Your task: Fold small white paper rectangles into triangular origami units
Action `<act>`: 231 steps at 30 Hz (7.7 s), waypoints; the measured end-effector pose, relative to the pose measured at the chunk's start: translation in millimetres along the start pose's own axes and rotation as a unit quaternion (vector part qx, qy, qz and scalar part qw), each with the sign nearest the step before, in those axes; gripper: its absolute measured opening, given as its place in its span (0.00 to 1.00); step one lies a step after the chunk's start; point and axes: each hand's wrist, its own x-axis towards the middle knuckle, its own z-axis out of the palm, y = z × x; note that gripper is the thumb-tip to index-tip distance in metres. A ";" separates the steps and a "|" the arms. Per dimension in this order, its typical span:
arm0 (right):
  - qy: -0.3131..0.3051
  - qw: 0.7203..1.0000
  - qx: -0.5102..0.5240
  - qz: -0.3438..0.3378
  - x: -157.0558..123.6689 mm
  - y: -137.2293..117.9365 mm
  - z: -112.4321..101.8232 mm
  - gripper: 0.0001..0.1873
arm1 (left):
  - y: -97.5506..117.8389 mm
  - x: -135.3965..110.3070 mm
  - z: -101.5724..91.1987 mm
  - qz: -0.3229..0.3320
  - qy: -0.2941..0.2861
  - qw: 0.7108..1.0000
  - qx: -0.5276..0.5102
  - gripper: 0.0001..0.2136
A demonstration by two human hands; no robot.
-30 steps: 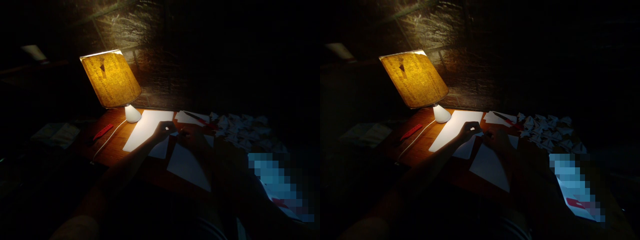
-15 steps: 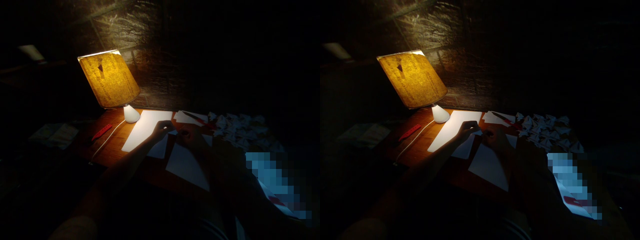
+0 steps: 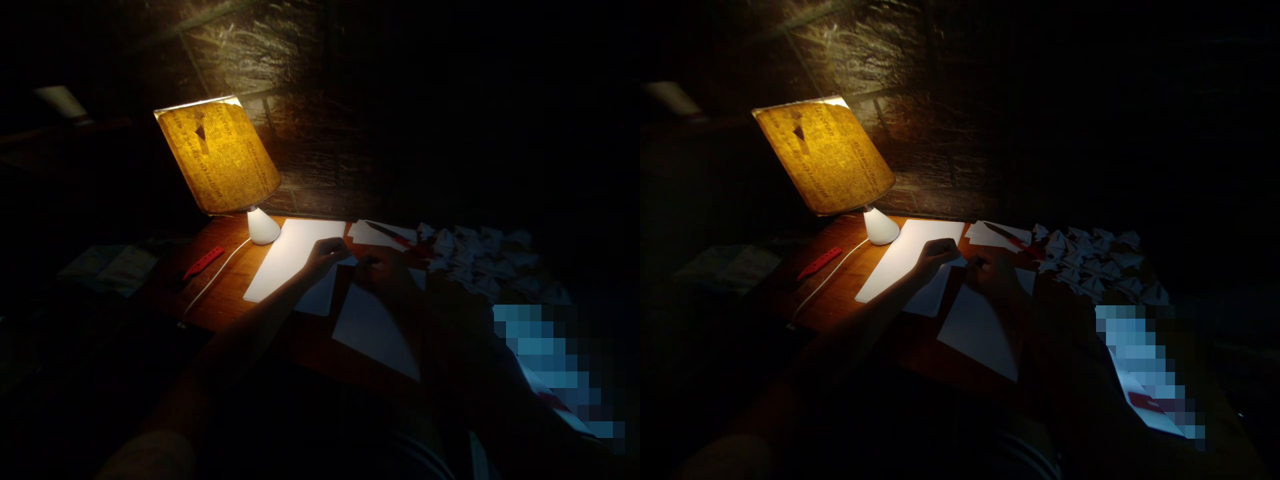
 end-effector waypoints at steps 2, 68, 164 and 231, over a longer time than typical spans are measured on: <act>0.007 1.000 -0.006 -0.008 -1.3 0.6 0.1 0.06 | -1.6 -0.2 -0.3 -0.005 -0.015 1.000 -0.011 0.20; 0.040 0.973 0.204 0.102 -9.3 -12.6 2.0 0.16 | 1.1 -2.5 0.6 -0.002 -0.033 0.999 -0.025 0.23; 0.103 0.989 -0.081 -0.071 -10.0 -13.1 -10.6 0.06 | -3.4 -4.5 -8.4 0.206 -0.016 0.950 0.235 0.18; 0.073 0.988 0.102 0.087 -1.5 5.5 2.8 0.15 | -28.2 8.6 -4.2 -0.034 0.018 0.990 -0.133 0.24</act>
